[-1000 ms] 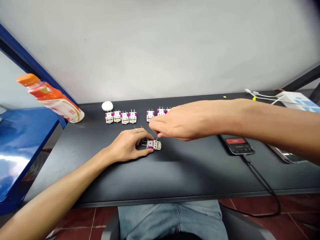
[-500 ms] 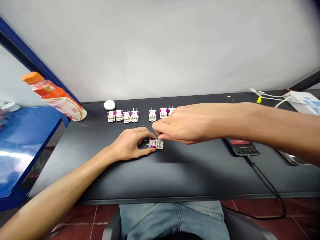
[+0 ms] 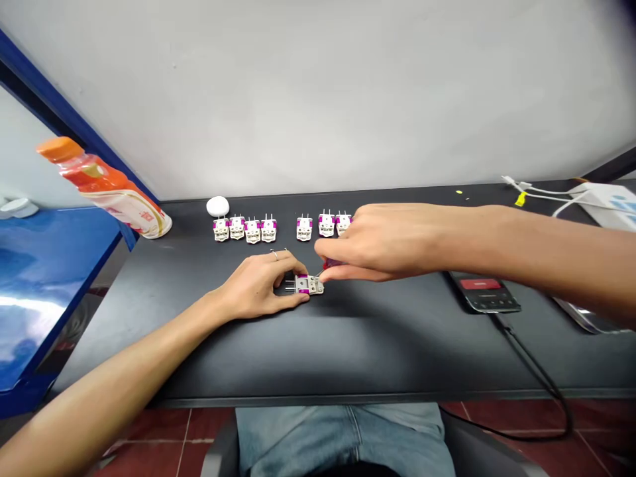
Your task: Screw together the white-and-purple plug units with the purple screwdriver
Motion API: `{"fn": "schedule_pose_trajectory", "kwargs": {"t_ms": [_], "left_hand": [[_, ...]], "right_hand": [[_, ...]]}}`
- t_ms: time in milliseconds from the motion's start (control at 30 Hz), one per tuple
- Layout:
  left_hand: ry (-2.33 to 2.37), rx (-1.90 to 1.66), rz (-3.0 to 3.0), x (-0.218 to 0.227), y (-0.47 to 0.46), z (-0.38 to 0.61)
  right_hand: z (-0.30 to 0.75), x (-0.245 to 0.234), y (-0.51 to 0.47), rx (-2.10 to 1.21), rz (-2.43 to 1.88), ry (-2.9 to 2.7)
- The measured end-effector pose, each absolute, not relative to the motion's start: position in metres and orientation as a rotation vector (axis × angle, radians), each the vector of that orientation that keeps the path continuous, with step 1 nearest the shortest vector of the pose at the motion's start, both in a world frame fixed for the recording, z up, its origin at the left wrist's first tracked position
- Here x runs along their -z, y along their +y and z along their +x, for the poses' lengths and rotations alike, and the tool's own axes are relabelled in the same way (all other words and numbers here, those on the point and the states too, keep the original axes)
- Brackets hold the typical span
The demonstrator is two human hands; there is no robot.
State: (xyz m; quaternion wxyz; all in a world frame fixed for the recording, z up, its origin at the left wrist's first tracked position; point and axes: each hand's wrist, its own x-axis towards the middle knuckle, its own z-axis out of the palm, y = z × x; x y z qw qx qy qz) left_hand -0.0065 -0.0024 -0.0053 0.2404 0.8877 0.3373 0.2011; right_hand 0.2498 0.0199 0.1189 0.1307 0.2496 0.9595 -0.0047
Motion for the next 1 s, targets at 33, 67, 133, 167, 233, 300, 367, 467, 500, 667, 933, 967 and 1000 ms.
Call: {"fn": "schedule_pose_trajectory", "kwargs": {"t_ms": [33, 67, 133, 167, 233, 300, 367, 467, 500, 667, 933, 967, 1000], "left_hand": [[0.924, -0.543, 2.428, 0.005, -0.002, -0.007], [0.926, -0.536, 2.429, 0.005, -0.002, -0.007], [0.94, -0.525, 2.431, 0.005, -0.002, -0.007], [0.946, -0.519, 2.433, 0.005, -0.001, -0.007], [0.952, -0.522, 2.437, 0.006, -0.001, -0.007], [0.948, -0.537, 2.443, 0.006, -0.001, -0.007], [0.941, -0.545, 2.451, 0.005, -0.001, -0.007], [0.941, -0.547, 2.462, 0.005, -0.001, -0.007], [0.94, -0.541, 2.465, 0.006, -0.001, -0.007], [0.946, -0.55, 2.475, 0.008, 0.0, -0.007], [0.937, -0.488, 2.528, 0.006, 0.0, -0.009], [0.934, -0.485, 2.545, 0.006, -0.001, -0.009], [0.928, -0.488, 2.563, 0.006, -0.001, -0.009]], "right_hand": [[0.25, -0.117, 0.02, -0.029, 0.744, 2.823], [0.251, -0.116, 0.02, -0.047, 0.748, 2.856], [0.252, -0.116, 0.019, -0.008, 0.718, 2.904], [0.251, -0.117, 0.018, 0.043, 0.697, 2.909], [0.247, -0.12, 0.016, 0.154, 0.665, 2.867], [0.241, -0.122, 0.015, 0.161, 0.667, 2.783], [0.234, -0.123, 0.015, 0.045, 0.692, 2.716], [0.232, -0.122, 0.017, -0.09, 0.745, 2.761], [0.233, -0.122, 0.018, -0.053, 0.721, 2.811], [0.244, -0.121, 0.022, 0.318, 0.595, 2.864], [0.234, -0.099, 0.002, 0.617, 1.015, 2.831], [0.233, -0.096, -0.002, 0.669, 1.119, 2.827], [0.232, -0.094, -0.005, 0.725, 1.219, 2.817]]}}
